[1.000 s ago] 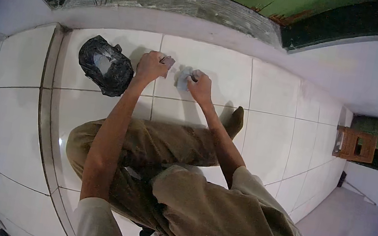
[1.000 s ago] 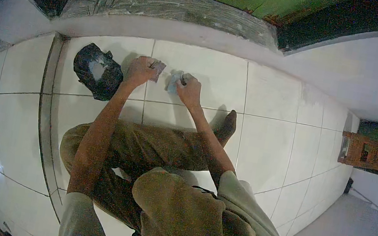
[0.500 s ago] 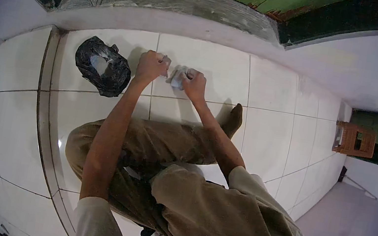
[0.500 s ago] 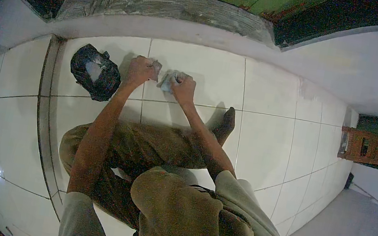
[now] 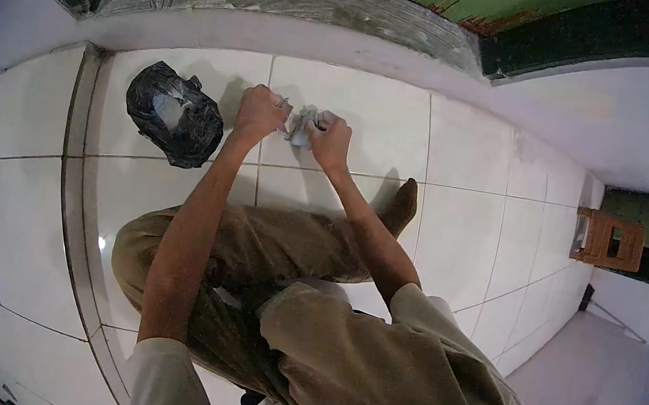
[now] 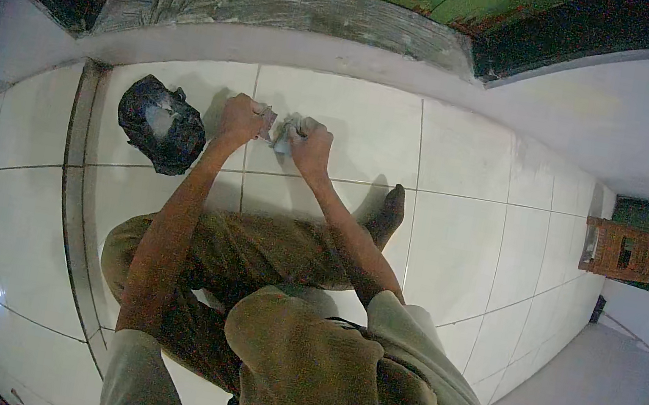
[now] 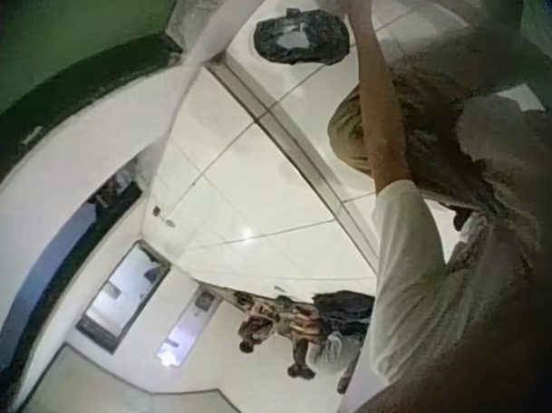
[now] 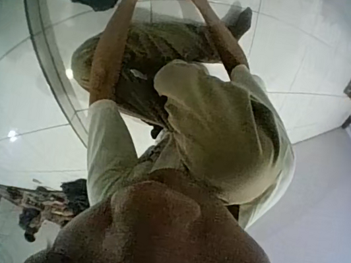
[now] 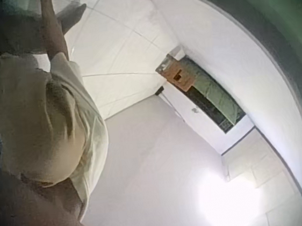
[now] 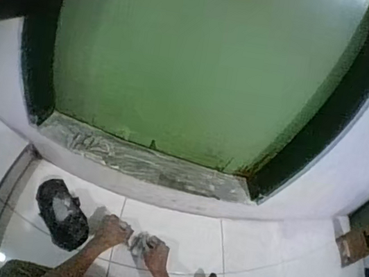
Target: The person applies grout to the joints of floor tiles using a putty knife, wipes the tile surfaces with a cloth, and places waste into a black plastic bag.
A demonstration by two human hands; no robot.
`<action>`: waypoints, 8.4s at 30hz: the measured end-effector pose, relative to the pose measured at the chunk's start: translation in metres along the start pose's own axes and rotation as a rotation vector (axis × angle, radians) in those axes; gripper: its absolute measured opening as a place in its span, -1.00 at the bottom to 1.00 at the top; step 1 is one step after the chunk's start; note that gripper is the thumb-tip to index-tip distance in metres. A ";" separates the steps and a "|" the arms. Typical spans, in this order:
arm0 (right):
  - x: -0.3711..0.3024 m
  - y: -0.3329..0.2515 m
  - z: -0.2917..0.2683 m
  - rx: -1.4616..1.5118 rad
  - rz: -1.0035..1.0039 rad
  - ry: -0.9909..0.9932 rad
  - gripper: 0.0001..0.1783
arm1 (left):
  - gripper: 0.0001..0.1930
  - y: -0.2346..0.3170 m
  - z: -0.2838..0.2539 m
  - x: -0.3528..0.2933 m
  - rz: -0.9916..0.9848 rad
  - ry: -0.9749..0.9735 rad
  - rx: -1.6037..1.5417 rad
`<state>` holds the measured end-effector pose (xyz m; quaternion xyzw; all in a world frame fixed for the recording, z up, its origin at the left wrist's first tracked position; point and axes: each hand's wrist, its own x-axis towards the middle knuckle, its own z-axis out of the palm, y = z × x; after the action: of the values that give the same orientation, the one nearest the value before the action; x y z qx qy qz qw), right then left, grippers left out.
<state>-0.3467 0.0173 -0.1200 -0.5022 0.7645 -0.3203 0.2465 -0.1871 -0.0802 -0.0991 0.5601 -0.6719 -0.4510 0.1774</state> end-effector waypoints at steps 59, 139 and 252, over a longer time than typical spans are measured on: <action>0.000 -0.198 0.073 0.199 -0.669 -0.198 -0.65 | -0.76 -0.019 -0.181 -0.081 -0.143 0.568 -0.482; 0.044 -0.021 -0.068 -0.257 -0.761 -0.468 -0.60 | -0.76 0.015 -0.176 -0.087 0.231 0.739 0.461; 0.123 0.173 -0.209 -0.361 -0.628 0.044 -0.45 | -0.74 0.104 -0.176 -0.124 0.199 0.617 0.582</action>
<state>-0.6439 0.0046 -0.1136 -0.7409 0.6224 -0.2509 0.0271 -0.0792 -0.0419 0.1107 0.6278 -0.7372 -0.0348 0.2472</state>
